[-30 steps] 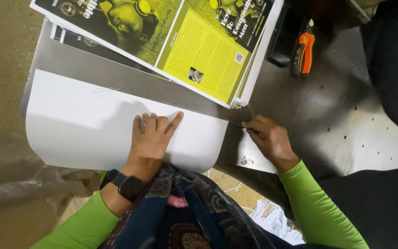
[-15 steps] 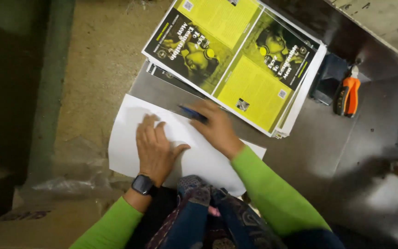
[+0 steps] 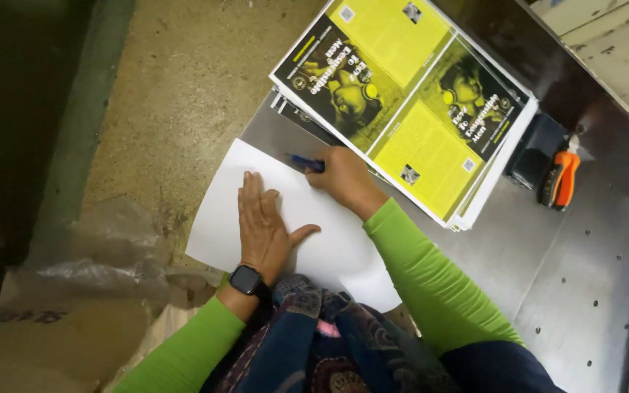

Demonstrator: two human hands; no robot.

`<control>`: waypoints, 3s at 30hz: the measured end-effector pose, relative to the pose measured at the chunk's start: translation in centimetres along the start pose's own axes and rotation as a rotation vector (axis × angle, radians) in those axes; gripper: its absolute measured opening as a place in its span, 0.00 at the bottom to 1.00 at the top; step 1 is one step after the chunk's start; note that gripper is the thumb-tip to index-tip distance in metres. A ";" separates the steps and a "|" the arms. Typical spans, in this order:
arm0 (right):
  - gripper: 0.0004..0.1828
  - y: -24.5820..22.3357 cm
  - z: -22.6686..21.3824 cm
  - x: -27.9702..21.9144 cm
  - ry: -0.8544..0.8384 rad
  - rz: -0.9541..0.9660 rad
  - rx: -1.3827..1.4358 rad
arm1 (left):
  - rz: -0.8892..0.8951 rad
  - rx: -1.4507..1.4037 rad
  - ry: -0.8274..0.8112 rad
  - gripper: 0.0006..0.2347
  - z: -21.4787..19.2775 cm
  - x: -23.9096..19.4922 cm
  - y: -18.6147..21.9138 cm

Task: Aligning and trimming printed sheets of paper using a hand tool on a production table

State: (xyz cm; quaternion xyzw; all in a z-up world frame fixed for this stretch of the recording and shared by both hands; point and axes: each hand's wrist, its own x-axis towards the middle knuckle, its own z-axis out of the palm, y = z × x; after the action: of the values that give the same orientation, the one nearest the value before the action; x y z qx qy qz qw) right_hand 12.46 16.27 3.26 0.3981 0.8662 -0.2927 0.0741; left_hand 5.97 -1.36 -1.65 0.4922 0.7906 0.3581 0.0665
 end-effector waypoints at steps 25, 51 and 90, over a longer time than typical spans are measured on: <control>0.09 0.3 1.2 0.0 -0.066 -0.020 0.650 | 0.140 0.113 -0.196 0.08 -3.3 9.2 -6.0; 0.13 8.0 -6.1 -17.7 0.164 0.157 0.629 | 0.213 0.160 -0.301 0.05 -8.6 12.7 1.5; 0.05 3.4 -0.6 -21.6 0.764 0.100 0.809 | 0.793 0.036 -0.527 0.09 -9.4 15.6 11.6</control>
State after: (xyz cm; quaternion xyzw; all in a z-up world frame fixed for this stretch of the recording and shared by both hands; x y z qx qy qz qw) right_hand 29.49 4.39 9.99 0.5132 0.6304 -0.4328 -0.3898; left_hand 2.20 9.85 16.44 0.8312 0.5039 0.2053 0.1144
